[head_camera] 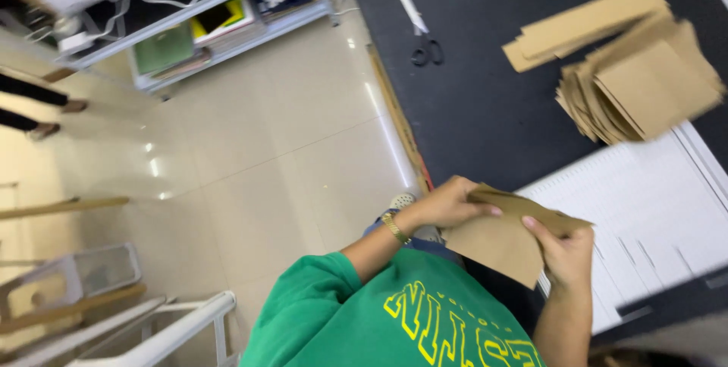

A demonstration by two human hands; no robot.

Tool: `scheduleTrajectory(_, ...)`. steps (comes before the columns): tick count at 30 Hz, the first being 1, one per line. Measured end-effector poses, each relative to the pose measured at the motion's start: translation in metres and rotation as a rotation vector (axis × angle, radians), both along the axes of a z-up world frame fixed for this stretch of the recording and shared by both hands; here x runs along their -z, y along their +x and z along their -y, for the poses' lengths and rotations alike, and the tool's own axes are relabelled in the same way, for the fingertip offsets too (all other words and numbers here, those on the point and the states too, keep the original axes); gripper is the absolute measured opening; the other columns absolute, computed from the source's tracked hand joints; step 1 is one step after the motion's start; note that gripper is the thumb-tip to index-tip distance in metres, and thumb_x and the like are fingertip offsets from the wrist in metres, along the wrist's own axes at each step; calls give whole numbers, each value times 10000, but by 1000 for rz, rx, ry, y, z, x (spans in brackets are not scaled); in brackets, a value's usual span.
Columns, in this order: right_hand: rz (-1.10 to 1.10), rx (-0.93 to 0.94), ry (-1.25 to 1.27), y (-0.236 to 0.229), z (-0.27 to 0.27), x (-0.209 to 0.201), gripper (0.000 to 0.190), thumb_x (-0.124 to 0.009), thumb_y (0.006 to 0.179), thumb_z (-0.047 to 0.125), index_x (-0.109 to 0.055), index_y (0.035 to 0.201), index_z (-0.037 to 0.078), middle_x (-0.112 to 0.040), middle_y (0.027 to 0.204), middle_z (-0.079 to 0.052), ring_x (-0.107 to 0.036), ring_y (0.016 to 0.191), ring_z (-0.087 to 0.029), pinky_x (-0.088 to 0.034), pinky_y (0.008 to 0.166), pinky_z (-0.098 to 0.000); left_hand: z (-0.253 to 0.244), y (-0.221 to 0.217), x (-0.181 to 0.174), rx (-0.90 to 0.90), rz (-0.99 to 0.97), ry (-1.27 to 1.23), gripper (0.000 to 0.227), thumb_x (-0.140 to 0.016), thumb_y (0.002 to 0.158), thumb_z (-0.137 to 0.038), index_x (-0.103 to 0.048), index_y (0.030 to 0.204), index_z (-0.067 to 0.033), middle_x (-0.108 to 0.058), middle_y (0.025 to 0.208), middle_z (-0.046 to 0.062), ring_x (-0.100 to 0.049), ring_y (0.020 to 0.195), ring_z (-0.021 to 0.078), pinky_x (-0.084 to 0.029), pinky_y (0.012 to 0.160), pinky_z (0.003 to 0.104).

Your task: Folding and stacking brown paper sheets to create bags or envelopes on a workshop table.

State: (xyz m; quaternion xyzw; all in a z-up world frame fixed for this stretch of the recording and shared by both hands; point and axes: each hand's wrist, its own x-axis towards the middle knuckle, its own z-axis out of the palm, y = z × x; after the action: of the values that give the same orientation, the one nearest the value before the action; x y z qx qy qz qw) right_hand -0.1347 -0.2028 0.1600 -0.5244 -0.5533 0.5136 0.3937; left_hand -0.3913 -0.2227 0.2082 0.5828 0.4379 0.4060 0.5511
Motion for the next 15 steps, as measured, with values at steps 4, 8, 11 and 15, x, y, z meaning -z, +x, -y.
scheduleTrajectory(4, -93, 100, -69, 15, -14, 26, 185, -843, 868, 96, -666, 905, 54, -690, 972, -30, -627, 866, -105, -555, 755, -278, 0, 6, 30, 9, -101, -63, 351, -680, 901, -426, -727, 887, -78, -638, 781, -87, -564, 773, 15, -511, 641, 260)
scheduleTrajectory(8, 6, -36, 27, 15, -32, 10, 285, -832, 889, 61, -695, 1122, -28, -685, 1032, -104, -623, 924, -144, -533, 849, -241, 4, 8, 35, -60, -62, -208, 358, -696, 864, -455, -697, 791, -104, -603, 722, -85, -553, 667, 30, -471, 558, 251)
scheduleTrajectory(11, 14, -39, 41, 7, -38, 8, 212, -818, 935, 63, -707, 1116, 56, -684, 1007, -72, -602, 906, -111, -503, 829, -217, 4, 14, 38, -91, -6, -266, 427, -696, 843, -479, -737, 914, -59, -740, 872, 7, -678, 797, 94, -546, 663, 265)
scheduleTrajectory(15, 94, -84, 31, 8, -46, -1, 213, -800, 946, 40, -690, 1127, 58, -675, 1033, -66, -617, 918, -127, -525, 817, -231, 1, 21, 33, -157, -37, -302, 484, -708, 804, -509, -751, 1017, -76, -758, 956, 14, -693, 887, 100, -550, 697, 270)
